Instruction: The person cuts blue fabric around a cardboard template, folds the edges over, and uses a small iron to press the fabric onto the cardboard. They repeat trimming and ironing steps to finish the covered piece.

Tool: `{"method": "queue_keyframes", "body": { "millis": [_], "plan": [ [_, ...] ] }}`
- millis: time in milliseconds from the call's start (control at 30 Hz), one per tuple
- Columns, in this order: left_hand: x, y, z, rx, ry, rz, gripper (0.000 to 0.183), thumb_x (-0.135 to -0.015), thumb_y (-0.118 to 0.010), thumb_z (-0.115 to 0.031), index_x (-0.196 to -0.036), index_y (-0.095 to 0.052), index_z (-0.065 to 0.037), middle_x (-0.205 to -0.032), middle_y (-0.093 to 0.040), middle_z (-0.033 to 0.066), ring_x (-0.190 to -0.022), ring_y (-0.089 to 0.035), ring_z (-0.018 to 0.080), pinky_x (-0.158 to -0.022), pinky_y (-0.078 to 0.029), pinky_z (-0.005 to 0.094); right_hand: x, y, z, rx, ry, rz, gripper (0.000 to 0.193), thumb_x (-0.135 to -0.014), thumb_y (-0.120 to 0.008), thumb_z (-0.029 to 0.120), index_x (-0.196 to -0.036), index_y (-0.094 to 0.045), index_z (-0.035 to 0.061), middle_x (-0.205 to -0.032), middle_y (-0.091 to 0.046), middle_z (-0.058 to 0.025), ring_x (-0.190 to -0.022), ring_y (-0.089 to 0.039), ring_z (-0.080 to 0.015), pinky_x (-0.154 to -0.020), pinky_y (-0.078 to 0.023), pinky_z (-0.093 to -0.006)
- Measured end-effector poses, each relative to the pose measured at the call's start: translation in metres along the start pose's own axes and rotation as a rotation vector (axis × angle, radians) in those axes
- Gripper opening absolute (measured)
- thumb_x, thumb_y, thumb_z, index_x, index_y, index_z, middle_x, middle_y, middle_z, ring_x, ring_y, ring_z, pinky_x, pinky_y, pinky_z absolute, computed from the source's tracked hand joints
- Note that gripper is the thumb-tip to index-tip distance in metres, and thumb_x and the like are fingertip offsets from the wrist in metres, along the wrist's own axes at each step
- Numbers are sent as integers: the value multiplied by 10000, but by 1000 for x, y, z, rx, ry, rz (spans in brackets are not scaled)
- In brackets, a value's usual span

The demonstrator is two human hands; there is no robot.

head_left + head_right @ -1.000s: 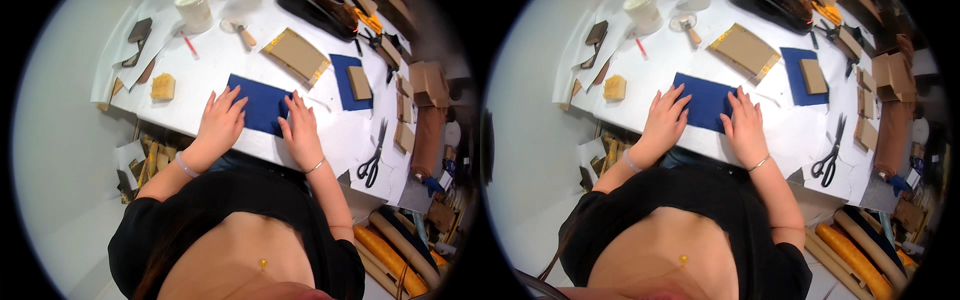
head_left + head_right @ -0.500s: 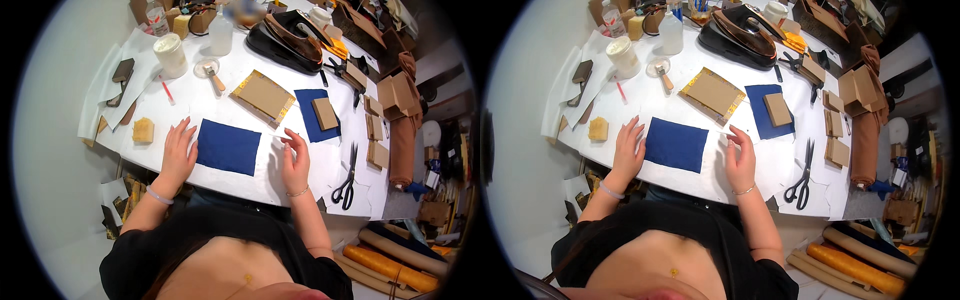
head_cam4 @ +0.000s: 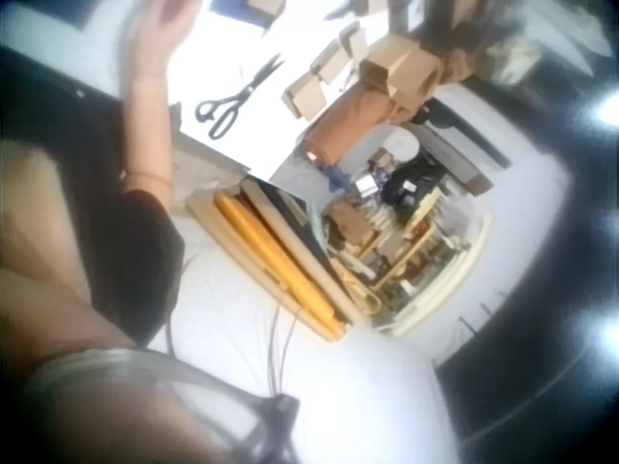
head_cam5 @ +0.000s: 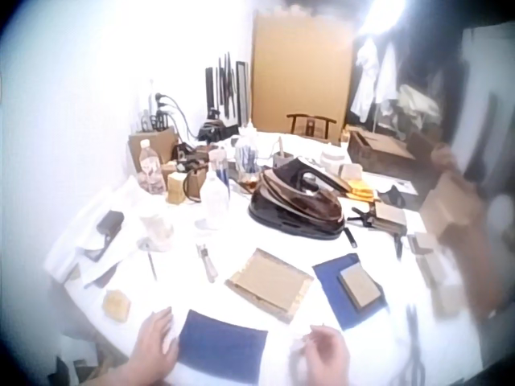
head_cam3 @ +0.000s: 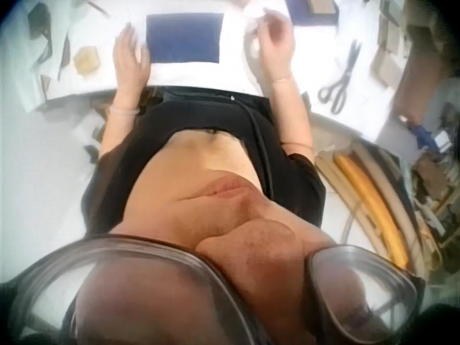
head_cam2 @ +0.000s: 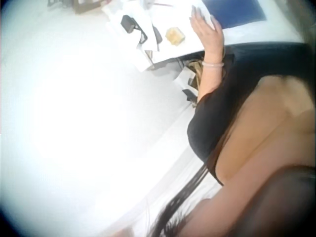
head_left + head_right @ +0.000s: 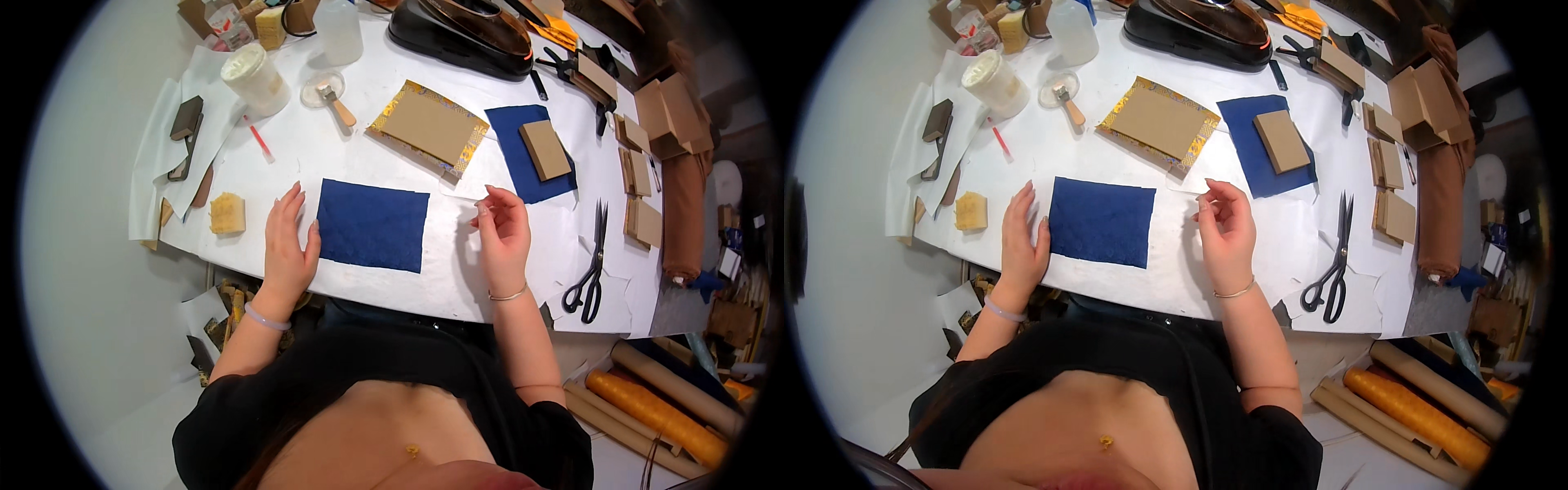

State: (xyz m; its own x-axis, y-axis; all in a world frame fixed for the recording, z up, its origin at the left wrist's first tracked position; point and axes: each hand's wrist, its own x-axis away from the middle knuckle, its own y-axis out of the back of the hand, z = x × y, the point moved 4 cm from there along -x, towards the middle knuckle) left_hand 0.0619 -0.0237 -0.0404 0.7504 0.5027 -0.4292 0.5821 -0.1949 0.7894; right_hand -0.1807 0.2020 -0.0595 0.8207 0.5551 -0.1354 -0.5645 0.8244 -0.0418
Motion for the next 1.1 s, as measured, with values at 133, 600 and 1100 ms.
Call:
{"method": "queue_keyframes", "body": {
  "millis": [133,600,1100],
  "plan": [
    [0,1,0,-9,-25,-15,518,-917,-636,-10,-1413,-487,3,-1479,-532,230,-1322,-536,418,-1179,-369,521,2,1,4,33,20,-3,312,-991,-596,-50,-1297,-573,7,-1043,-597,-39,-888,-582,-88,-785,-539,-243],
    [0,-2,0,-32,-67,19,488,-926,-640,-30,-1399,-521,-38,-1469,-550,189,-1316,-545,401,-1183,-343,577,2,1,-1,-19,-16,13,288,-985,-578,-43,-1269,-578,2,-1029,-589,-40,-863,-595,-97,-778,-560,-267],
    [0,-2,-1,-44,-66,23,470,-935,-641,-44,-1392,-530,-41,-1453,-562,176,-1313,-550,384,-1187,-345,567,2,-1,-2,-88,-18,77,241,-1031,-514,-30,-1261,-573,9,-1063,-639,-81,-960,-625,-124,-783,-540,-266]
  ]
}}
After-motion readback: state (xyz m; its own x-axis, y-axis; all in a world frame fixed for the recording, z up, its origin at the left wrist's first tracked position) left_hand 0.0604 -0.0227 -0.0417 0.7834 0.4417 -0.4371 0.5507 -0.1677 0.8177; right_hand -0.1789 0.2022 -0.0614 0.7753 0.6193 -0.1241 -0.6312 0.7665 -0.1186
